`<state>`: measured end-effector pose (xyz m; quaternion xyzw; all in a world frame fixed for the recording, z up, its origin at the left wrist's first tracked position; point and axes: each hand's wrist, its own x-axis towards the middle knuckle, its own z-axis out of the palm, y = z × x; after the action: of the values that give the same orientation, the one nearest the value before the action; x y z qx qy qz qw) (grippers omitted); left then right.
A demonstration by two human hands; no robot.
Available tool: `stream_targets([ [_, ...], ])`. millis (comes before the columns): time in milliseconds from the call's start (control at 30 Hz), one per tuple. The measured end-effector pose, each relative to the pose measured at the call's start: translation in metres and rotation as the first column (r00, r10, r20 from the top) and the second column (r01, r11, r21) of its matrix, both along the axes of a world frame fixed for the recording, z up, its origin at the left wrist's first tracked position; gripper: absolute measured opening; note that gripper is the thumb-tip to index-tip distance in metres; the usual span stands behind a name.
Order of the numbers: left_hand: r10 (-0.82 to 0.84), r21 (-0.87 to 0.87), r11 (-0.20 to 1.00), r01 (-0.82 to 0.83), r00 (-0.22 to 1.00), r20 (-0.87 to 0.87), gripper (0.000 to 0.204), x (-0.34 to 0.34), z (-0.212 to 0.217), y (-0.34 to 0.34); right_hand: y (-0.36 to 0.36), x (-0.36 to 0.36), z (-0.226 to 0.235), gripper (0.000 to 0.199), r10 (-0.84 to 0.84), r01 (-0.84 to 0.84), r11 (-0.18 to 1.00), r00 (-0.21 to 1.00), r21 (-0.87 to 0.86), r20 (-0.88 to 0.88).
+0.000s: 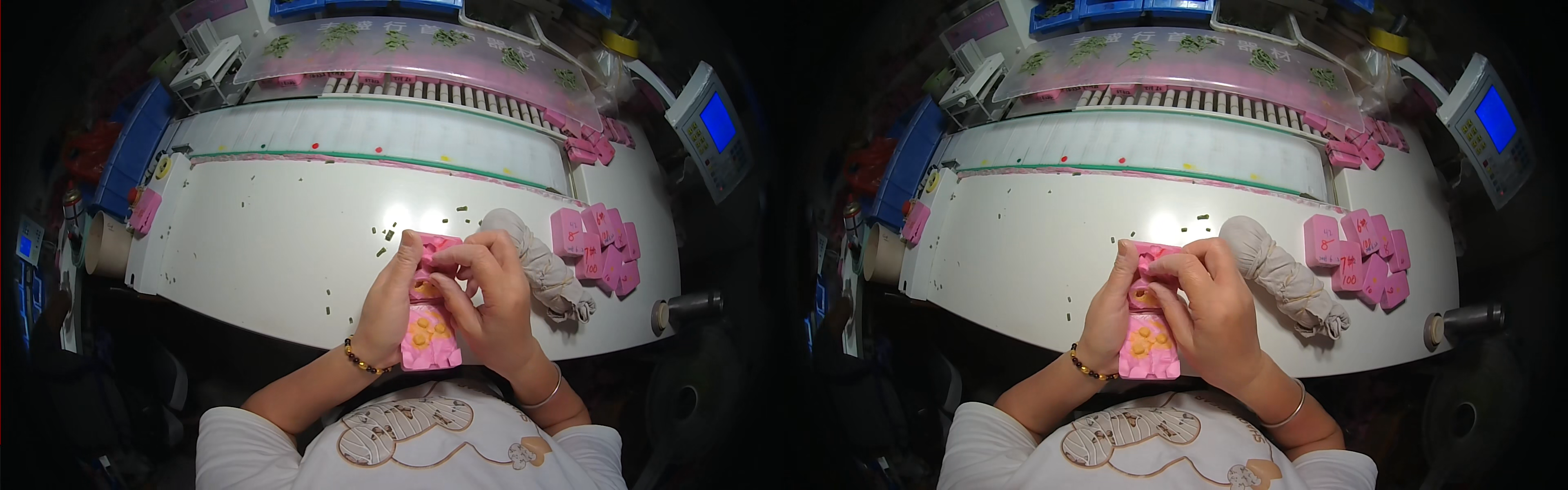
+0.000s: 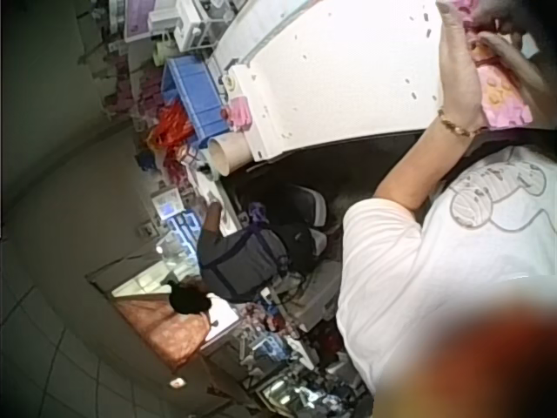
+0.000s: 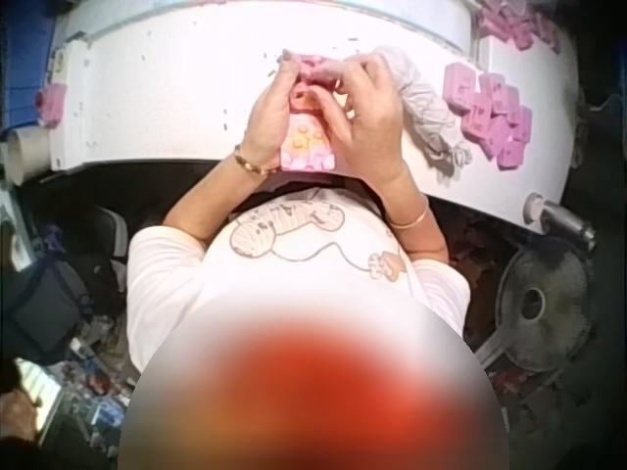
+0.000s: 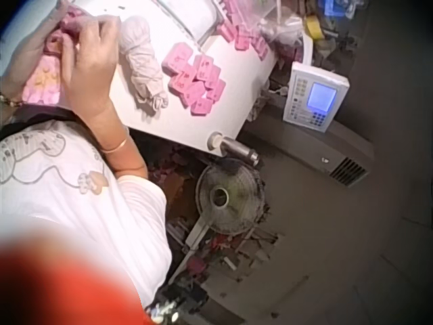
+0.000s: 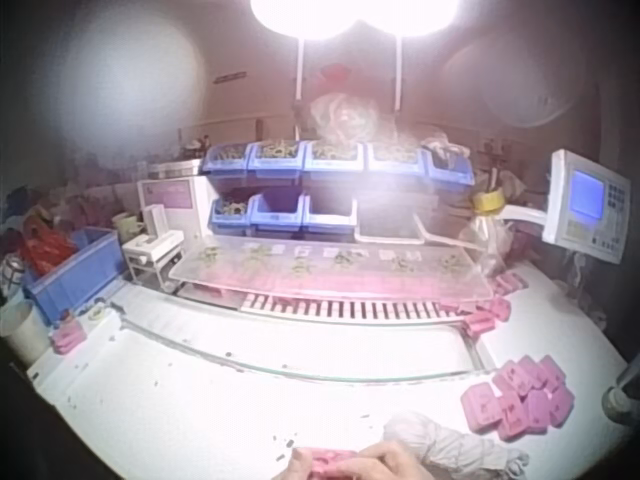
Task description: Assembling wax components into a silicone mold and operating a control panel.
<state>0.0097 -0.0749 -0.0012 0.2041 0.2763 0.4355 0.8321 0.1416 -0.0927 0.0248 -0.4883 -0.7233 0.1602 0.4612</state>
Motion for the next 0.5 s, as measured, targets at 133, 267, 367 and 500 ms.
stream_targets([
  [133, 0.079, -0.023, 0.996, -0.080, 0.996, -0.040, 0.060, 0.003, 0.004, 0.000, 0.000, 0.006, -0.004, 0.019, 0.042, -0.042, 0.999, 0.999, -0.026, 0.006],
  [267, 0.022, -0.054, 0.998, -0.028, 0.993, -0.113, 0.060, -0.007, 0.003, 0.003, 0.002, 0.013, -0.007, 0.017, 0.051, -0.117, 0.984, 0.908, -0.135, -0.415],
  [367, 0.031, -0.058, 0.998, -0.038, 0.993, -0.115, 0.062, -0.005, 0.001, 0.006, 0.004, 0.027, -0.005, 0.016, 0.010, -0.091, 0.987, 0.859, -0.134, -0.511],
  [500, 0.035, -0.041, 0.998, -0.038, 0.996, -0.087, 0.058, -0.006, -0.007, 0.006, 0.004, 0.030, 0.004, 0.017, -0.010, -0.055, 0.983, 0.938, -0.178, -0.346],
])
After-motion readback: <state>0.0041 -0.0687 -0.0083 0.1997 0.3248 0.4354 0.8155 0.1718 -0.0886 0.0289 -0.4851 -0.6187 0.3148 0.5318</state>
